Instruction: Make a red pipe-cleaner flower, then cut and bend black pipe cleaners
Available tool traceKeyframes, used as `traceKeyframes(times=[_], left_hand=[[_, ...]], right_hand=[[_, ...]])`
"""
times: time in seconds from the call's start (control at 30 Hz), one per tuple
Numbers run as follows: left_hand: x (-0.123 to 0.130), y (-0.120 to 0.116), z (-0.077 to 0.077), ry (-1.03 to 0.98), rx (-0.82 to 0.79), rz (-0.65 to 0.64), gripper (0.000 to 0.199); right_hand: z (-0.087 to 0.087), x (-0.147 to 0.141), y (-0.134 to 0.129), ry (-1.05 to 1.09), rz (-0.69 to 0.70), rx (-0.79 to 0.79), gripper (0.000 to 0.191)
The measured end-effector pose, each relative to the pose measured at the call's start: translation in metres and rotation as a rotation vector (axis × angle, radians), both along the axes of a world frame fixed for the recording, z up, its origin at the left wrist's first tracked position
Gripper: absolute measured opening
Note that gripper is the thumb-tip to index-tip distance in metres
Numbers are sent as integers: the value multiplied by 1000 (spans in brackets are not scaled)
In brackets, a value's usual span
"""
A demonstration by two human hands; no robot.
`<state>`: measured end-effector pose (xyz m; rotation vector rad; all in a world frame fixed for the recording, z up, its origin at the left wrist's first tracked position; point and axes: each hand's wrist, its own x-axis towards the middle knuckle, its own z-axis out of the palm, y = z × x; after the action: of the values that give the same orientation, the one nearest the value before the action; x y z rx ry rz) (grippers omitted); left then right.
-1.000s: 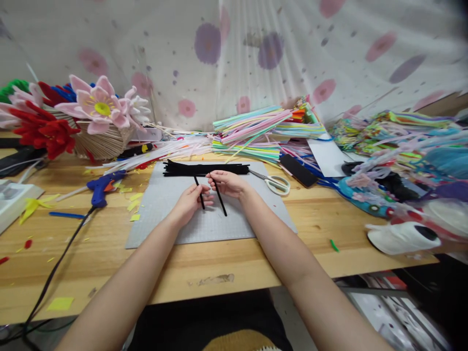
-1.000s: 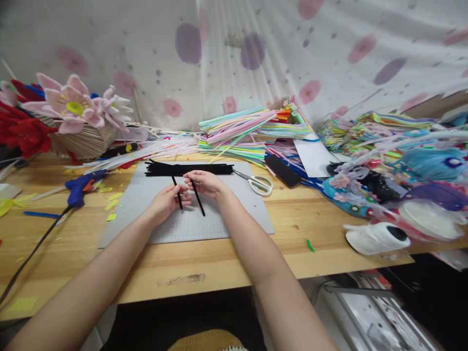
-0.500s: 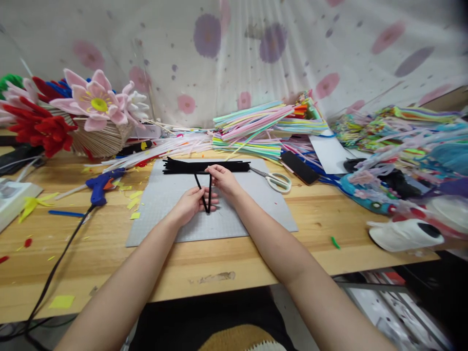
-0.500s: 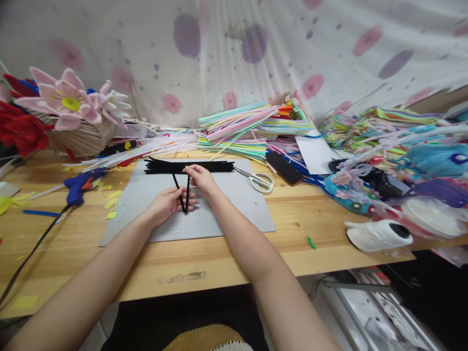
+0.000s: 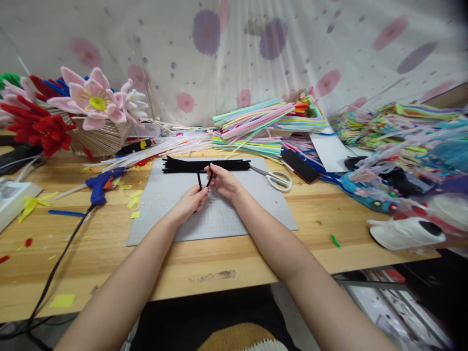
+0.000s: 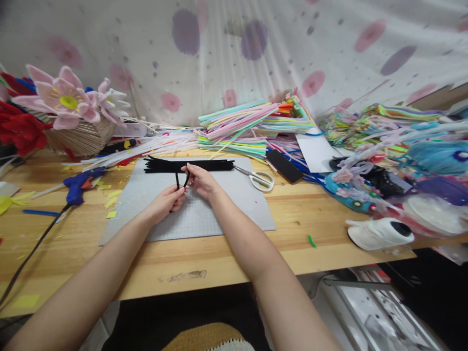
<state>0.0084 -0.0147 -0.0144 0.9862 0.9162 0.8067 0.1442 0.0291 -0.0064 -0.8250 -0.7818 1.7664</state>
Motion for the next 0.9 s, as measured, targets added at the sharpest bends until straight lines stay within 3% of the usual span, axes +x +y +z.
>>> traceKeyframes(times=[0.17,0.37,0.6,0.9], left_hand=[[5,-4,3,103,23,5,16],[6,-5,3,131,25,-4,19],[6,-3,1,149,30,24,17],[11,-3,8,244,54,69,12]], right_hand=[[2,3,2,131,-73,-78,8],[3,5,3,147,17,-139,16],[0,10,8,235,-108,-239,19],[-2,8,8,177,-164,-128,11]])
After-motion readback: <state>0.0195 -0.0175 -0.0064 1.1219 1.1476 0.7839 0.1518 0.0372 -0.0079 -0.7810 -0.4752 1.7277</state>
